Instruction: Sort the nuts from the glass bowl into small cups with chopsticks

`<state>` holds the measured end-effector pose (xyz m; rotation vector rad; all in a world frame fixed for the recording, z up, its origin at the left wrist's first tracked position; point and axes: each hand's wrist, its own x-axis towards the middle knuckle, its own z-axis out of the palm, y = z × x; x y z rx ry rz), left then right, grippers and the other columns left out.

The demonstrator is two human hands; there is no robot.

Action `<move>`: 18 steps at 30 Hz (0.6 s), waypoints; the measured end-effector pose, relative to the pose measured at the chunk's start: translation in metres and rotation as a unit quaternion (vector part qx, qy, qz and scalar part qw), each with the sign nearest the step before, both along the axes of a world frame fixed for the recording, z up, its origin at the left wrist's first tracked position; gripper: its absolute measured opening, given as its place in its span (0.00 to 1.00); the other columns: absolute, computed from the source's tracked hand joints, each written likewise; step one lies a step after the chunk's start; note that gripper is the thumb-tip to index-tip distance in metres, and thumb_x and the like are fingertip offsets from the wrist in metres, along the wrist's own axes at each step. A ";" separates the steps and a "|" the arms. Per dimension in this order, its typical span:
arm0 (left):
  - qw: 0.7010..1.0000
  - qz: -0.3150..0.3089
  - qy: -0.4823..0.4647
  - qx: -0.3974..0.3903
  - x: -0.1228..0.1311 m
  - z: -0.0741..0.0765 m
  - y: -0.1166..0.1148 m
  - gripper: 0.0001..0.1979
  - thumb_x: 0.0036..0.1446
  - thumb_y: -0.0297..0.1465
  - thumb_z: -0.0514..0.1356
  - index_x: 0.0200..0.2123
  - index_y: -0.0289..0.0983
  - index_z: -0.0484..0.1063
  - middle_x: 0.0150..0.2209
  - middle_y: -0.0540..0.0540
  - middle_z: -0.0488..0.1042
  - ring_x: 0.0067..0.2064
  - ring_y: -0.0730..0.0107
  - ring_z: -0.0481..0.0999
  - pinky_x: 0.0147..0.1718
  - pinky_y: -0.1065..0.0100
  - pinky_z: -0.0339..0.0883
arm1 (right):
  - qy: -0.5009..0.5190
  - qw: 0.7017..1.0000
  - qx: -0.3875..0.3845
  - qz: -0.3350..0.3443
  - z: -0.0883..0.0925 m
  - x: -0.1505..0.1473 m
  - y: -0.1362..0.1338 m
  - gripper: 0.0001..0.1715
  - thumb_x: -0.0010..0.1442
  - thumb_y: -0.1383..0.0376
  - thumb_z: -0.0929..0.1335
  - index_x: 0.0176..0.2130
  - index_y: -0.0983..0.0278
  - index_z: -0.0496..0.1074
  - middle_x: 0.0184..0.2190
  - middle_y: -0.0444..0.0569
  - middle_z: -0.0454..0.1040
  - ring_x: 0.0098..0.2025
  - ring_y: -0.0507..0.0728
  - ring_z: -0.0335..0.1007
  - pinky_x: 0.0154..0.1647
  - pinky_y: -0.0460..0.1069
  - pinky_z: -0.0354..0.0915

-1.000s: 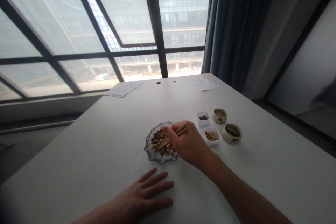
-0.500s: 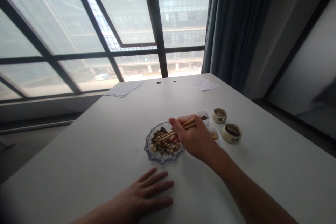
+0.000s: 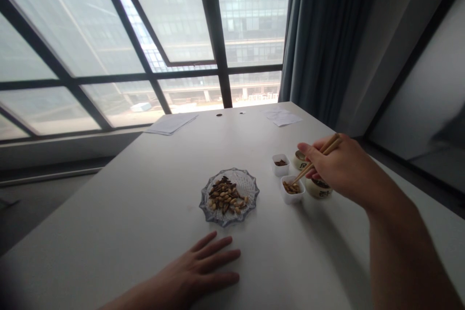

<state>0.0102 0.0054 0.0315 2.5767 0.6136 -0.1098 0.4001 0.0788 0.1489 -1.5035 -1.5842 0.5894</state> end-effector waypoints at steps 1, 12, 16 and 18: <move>1.000 -0.001 -0.001 0.000 0.000 0.000 0.000 0.36 0.66 0.39 0.67 0.74 0.52 0.59 0.77 0.50 0.51 0.77 0.44 0.47 0.72 0.38 0.33 | -0.006 1.000 -0.009 -0.019 0.001 0.000 0.000 0.23 0.63 0.45 0.73 0.30 0.61 0.81 0.26 0.56 0.82 0.23 0.64 0.82 0.21 0.54 0.78; 1.000 -0.006 -0.006 0.001 -0.001 -0.002 0.000 0.36 0.66 0.39 0.67 0.73 0.52 0.60 0.77 0.50 0.51 0.77 0.44 0.47 0.72 0.39 0.33 | 0.054 0.998 0.004 0.028 0.008 -0.059 -0.004 0.27 0.64 0.43 0.72 0.34 0.64 0.80 0.29 0.54 0.84 0.28 0.62 0.84 0.25 0.49 0.78; 1.000 -0.003 -0.009 0.000 0.000 -0.002 0.000 0.37 0.65 0.39 0.68 0.74 0.51 0.59 0.77 0.49 0.51 0.77 0.43 0.47 0.72 0.38 0.32 | 0.048 0.989 -0.037 0.136 -0.007 -0.085 0.002 0.26 0.64 0.44 0.72 0.31 0.63 0.78 0.26 0.50 0.82 0.29 0.60 0.84 0.28 0.47 0.76; 1.000 0.001 -0.009 -0.004 0.000 0.000 -0.001 0.36 0.66 0.39 0.67 0.73 0.52 0.60 0.77 0.49 0.51 0.77 0.42 0.47 0.72 0.38 0.32 | 0.030 0.982 -0.054 0.180 -0.011 -0.095 0.001 0.26 0.66 0.45 0.71 0.30 0.63 0.78 0.25 0.49 0.82 0.29 0.59 0.83 0.29 0.47 0.74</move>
